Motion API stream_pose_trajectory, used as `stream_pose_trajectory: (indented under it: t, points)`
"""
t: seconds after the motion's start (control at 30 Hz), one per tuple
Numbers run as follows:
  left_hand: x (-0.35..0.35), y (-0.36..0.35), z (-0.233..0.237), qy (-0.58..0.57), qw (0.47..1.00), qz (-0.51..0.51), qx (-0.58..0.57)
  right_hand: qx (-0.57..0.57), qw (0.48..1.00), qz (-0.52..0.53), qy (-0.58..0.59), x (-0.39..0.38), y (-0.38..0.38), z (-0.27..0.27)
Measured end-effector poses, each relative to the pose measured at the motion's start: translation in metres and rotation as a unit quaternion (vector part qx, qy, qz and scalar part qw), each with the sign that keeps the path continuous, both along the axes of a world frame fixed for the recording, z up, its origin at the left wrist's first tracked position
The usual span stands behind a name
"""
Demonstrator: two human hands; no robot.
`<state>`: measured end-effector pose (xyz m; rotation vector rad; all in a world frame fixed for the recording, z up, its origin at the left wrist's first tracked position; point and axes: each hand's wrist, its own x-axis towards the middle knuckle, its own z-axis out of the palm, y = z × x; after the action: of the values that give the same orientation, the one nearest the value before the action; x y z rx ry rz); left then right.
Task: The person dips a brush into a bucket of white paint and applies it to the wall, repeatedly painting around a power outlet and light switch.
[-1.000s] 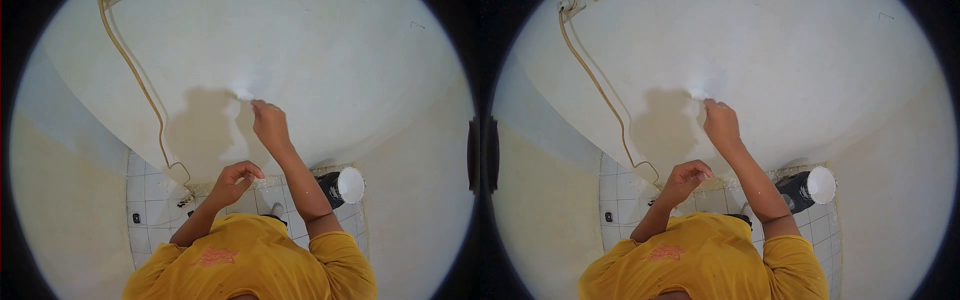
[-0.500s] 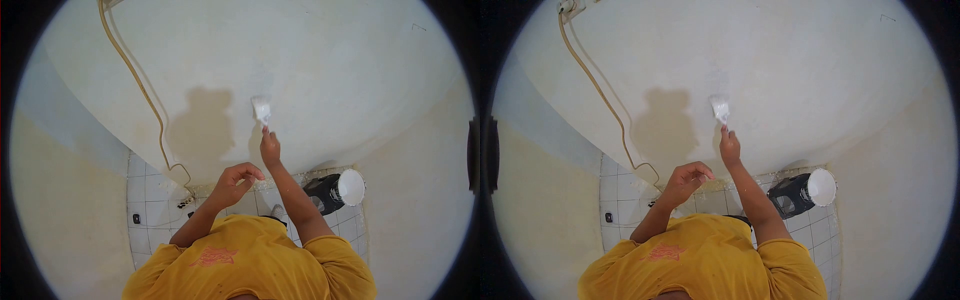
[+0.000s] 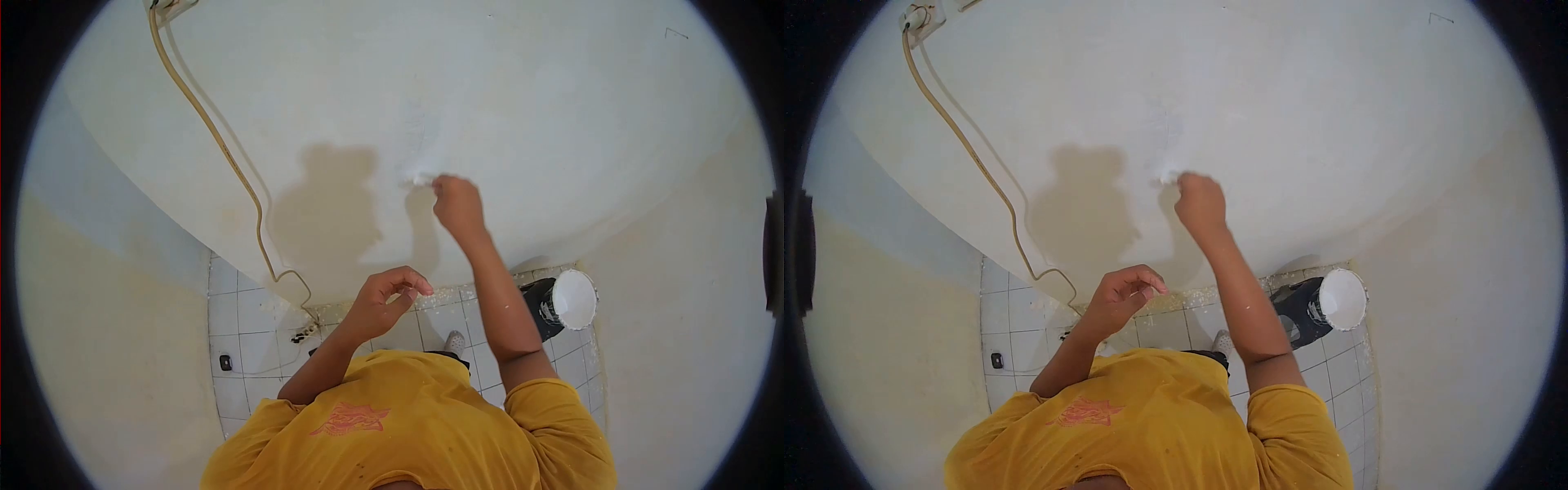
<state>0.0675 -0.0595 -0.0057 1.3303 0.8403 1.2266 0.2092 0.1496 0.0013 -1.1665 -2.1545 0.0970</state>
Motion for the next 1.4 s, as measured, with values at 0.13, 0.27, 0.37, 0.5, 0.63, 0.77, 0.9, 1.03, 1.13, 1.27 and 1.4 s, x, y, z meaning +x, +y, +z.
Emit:
stream_pose_trajectory:
  t: [0.13,0.27,0.37,0.5,0.63,0.77,0.9,1.03,1.13,1.27,1.4]
  points:
    - [-0.001,0.001,-0.003,0.002,1.000,-0.005,-0.003,0.116,0.991,0.014,0.067,-0.003,-0.027,0.098]
    - [-0.002,0.004,-0.006,0.006,1.000,-0.003,-0.004,0.204,0.968,-0.022,0.144,-0.006,-0.053,0.123]
    - [0.001,0.005,-0.004,0.008,1.000,-0.002,-0.013,0.259,0.958,-0.047,0.110,-0.012,-0.044,0.067]
    - [0.002,0.012,-0.002,0.004,1.000,-0.020,0.005,0.135,0.990,-0.036,0.025,-0.005,-0.032,-0.057]
    - [0.012,0.023,0.019,-0.011,0.998,-0.030,0.052,-0.045,0.995,-0.069,0.056,0.039,-0.067,-0.122]
    - [0.035,0.039,0.046,0.001,0.992,-0.067,0.111,-0.157,0.965,-0.163,0.132,0.111,-0.112,-0.157]
    - [0.054,0.043,0.065,-0.096,0.955,-0.050,0.277,-0.235,0.909,-0.303,0.161,0.179,-0.159,-0.169]
    - [0.114,0.047,0.140,-0.457,0.801,-0.095,0.374,-0.268,0.855,-0.413,0.165,0.240,-0.195,-0.188]
    - [0.147,0.074,0.163,-0.443,0.761,-0.150,0.449,-0.271,0.820,-0.470,0.182,0.270,-0.213,-0.196]
    - [0.229,0.095,0.174,-0.507,0.721,-0.158,0.445,-0.253,0.788,-0.518,0.216,0.311,-0.224,-0.221]
    - [0.272,0.119,0.168,-0.520,0.727,-0.157,0.419,-0.243,0.771,-0.541,0.232,0.343,-0.221,-0.232]
